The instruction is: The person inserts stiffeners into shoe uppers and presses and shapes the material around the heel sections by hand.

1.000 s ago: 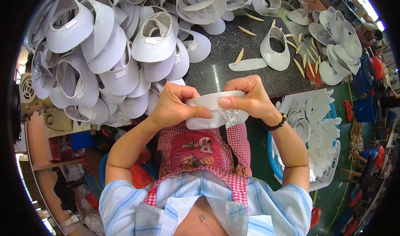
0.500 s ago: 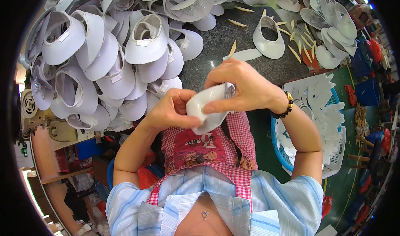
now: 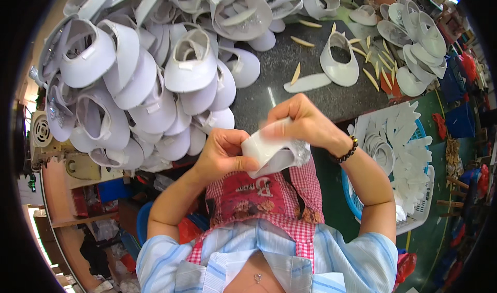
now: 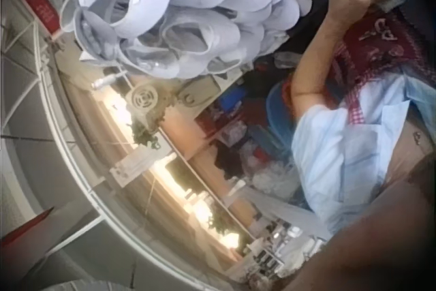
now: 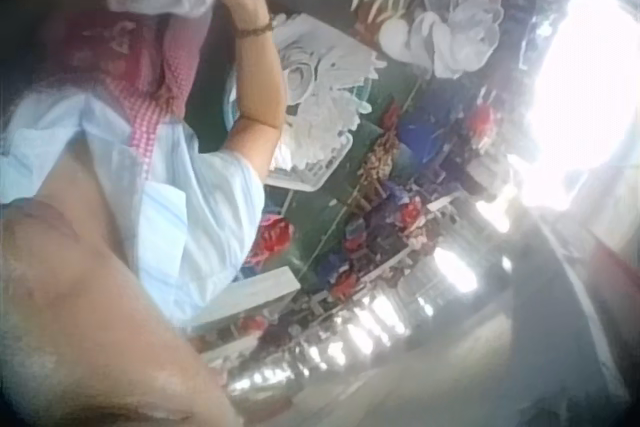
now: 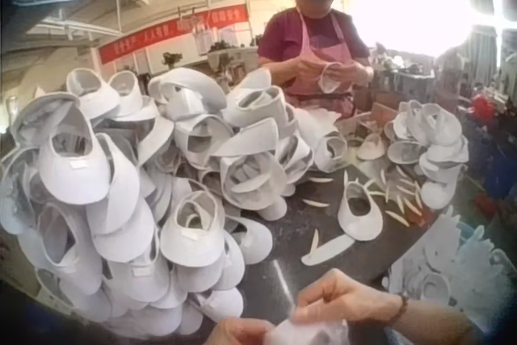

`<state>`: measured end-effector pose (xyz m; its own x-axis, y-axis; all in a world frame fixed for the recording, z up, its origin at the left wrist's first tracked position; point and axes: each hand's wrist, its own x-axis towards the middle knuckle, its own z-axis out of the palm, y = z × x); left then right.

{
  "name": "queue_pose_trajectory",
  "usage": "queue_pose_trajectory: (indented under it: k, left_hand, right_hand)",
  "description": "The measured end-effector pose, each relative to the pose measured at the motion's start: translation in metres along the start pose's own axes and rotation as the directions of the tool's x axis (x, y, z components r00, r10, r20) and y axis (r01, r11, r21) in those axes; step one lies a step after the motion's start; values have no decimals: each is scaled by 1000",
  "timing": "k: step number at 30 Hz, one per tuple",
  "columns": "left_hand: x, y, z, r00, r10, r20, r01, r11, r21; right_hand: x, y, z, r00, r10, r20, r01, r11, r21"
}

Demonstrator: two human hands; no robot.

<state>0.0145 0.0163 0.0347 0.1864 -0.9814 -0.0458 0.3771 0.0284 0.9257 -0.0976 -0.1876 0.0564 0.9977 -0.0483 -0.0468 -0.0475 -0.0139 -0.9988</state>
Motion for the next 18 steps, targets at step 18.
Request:
queue_pose_trajectory:
  k: [18]
  left_hand:
    - [39, -72, 1, 827, 79, -556, -262, 930, -258]
  right_hand:
    - [-6, 57, 34, 911, -302, -282, 61, 773, -631]
